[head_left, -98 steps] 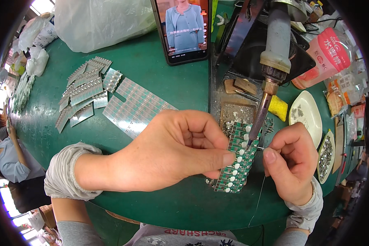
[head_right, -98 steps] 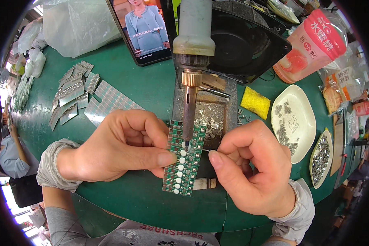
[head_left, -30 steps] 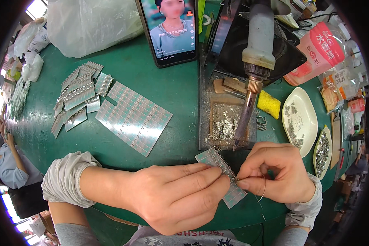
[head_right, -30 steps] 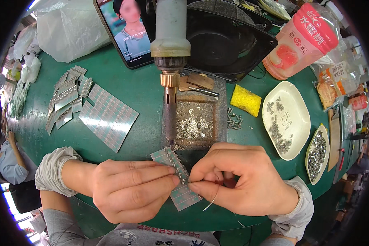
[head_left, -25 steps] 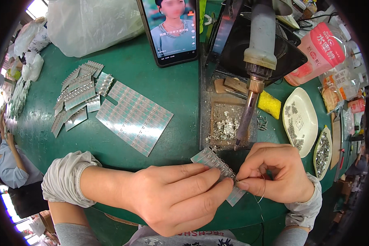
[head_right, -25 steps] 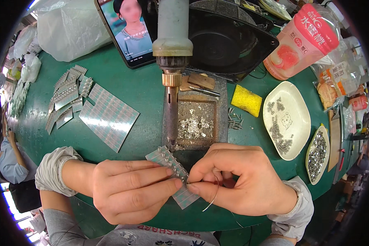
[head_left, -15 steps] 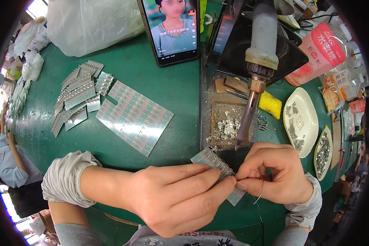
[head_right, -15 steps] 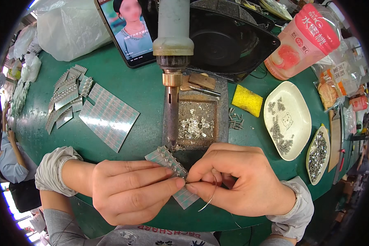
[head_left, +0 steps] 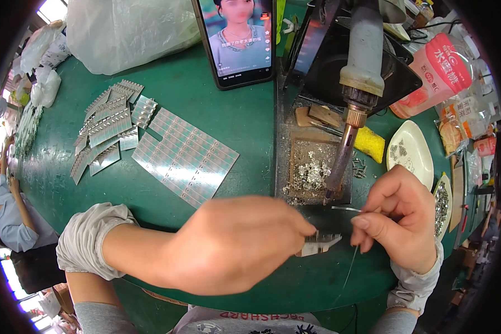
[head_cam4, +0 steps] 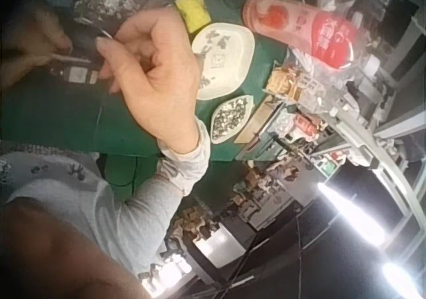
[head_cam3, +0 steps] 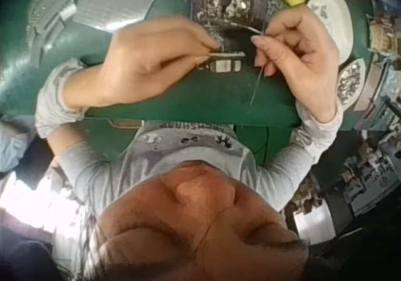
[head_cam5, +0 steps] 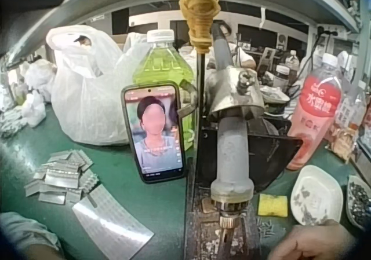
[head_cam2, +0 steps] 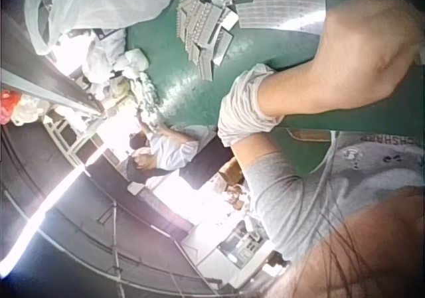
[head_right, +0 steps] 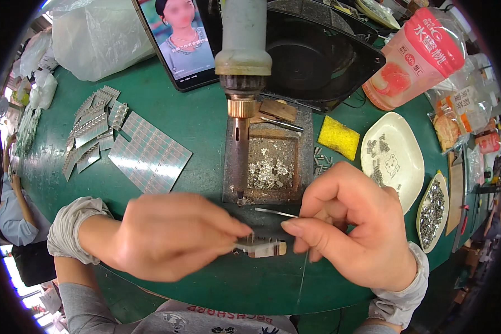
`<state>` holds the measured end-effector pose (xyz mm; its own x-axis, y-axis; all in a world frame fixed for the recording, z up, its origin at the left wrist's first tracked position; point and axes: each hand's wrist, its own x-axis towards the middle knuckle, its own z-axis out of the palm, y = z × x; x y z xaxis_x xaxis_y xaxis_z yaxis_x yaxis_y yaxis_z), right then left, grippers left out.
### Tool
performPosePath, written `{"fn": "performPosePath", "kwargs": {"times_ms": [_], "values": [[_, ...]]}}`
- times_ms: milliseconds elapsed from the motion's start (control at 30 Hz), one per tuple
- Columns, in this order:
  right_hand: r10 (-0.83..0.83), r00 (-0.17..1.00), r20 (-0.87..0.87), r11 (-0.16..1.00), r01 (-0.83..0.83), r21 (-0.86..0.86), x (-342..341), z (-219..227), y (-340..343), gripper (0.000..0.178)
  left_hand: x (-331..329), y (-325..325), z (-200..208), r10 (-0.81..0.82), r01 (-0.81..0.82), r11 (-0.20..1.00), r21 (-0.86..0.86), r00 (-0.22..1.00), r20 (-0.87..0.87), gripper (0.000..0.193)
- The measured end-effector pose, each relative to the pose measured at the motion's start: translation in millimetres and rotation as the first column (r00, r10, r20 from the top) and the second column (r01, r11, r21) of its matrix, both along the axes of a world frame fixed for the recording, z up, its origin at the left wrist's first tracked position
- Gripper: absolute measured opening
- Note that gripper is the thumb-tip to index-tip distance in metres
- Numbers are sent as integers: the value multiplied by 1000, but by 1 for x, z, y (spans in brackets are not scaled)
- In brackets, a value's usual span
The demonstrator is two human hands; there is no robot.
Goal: The person assembles circuit boards by positioning small electronic components onto the boards by hand and soldering them using a soldering iron and solder wire.
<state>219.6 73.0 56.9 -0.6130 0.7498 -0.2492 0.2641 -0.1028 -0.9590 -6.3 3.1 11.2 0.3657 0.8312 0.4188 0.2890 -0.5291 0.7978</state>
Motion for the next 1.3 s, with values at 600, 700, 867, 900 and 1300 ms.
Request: {"fn": "performPosePath", "kwargs": {"times_ms": [600,700,867,900,1300], "values": [[-40,998,-39,904,53,424,-8,-21,-10,14,-17,22,23,296,266,494,-828,844,447,8],[-50,998,-44,905,64,420,-8,-20,-11,15,-18,22,24,305,290,492,-821,826,475,8],[-48,998,-45,909,62,412,-9,-22,-11,15,-18,23,24,311,287,489,-823,824,473,8],[-48,998,-44,909,62,411,-9,-21,-11,15,-18,22,24,312,288,489,-824,824,473,8],[-65,997,-51,920,80,385,-8,-25,-11,15,-17,24,21,307,316,490,-812,810,500,8]]}}
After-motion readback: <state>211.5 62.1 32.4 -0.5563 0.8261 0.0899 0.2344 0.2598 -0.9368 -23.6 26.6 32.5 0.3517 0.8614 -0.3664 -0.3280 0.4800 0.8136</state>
